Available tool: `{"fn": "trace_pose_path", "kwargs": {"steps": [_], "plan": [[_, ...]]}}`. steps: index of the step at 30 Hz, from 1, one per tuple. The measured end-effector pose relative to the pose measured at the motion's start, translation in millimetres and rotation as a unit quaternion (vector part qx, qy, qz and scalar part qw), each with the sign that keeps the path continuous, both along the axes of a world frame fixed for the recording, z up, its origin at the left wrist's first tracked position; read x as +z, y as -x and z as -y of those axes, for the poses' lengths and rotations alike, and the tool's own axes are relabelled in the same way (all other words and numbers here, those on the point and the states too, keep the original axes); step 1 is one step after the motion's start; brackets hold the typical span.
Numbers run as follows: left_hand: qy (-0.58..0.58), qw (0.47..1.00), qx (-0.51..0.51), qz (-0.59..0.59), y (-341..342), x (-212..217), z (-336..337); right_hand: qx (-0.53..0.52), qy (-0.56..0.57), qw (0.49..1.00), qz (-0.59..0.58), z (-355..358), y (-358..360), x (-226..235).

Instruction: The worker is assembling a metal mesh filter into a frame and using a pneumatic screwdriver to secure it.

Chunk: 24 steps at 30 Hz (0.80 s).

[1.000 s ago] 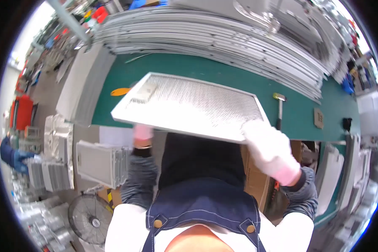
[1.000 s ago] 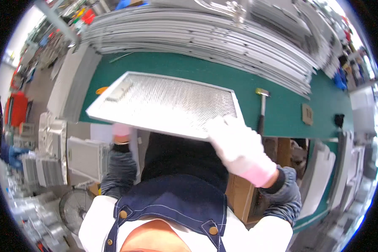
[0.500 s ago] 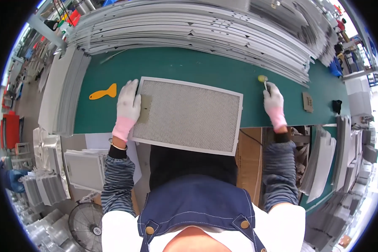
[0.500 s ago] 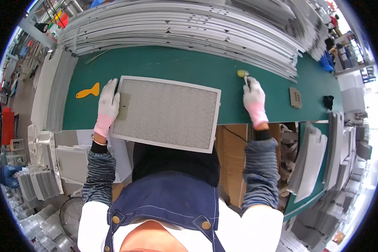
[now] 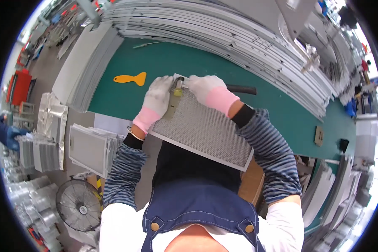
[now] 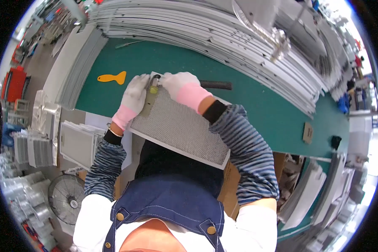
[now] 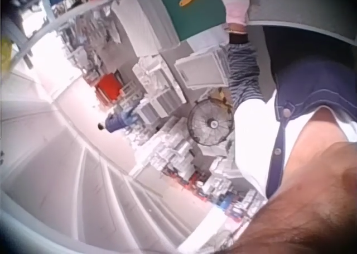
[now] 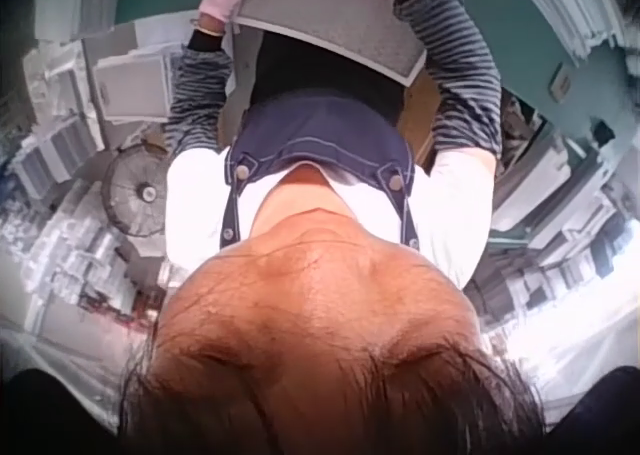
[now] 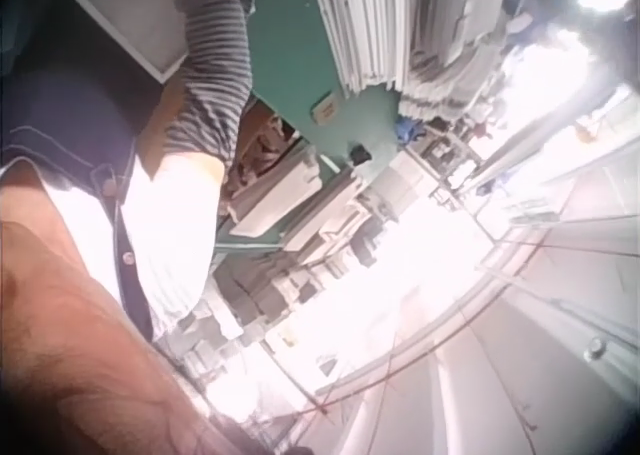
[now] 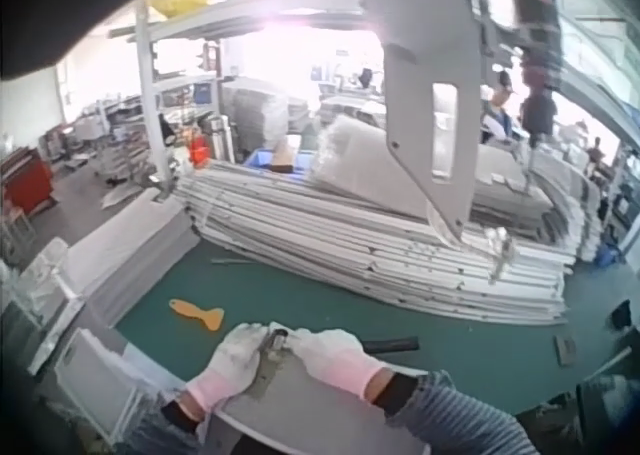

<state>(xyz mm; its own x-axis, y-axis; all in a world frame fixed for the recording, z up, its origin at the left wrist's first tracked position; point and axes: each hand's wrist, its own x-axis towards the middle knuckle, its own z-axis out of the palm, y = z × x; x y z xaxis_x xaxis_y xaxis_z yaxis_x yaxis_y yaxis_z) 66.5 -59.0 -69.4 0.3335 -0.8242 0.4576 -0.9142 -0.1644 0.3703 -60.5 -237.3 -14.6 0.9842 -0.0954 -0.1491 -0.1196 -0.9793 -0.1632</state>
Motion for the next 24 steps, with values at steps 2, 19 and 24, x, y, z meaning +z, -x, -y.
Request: {"fn": "trace_pose_path", "kwargs": {"steps": [2,19,24], "plan": [[0.018,1.000,0.017,-0.003,1,-2,0,0.019,-0.020,0.999,0.043,3,17,3],[0.023,0.998,0.042,-0.049,6,0,4,-0.091,-0.065,0.974,0.198,-63,232,32],[-0.002,0.955,-0.029,-0.297,-4,34,-28,-0.005,0.079,0.996,0.049,-97,211,8]]}}
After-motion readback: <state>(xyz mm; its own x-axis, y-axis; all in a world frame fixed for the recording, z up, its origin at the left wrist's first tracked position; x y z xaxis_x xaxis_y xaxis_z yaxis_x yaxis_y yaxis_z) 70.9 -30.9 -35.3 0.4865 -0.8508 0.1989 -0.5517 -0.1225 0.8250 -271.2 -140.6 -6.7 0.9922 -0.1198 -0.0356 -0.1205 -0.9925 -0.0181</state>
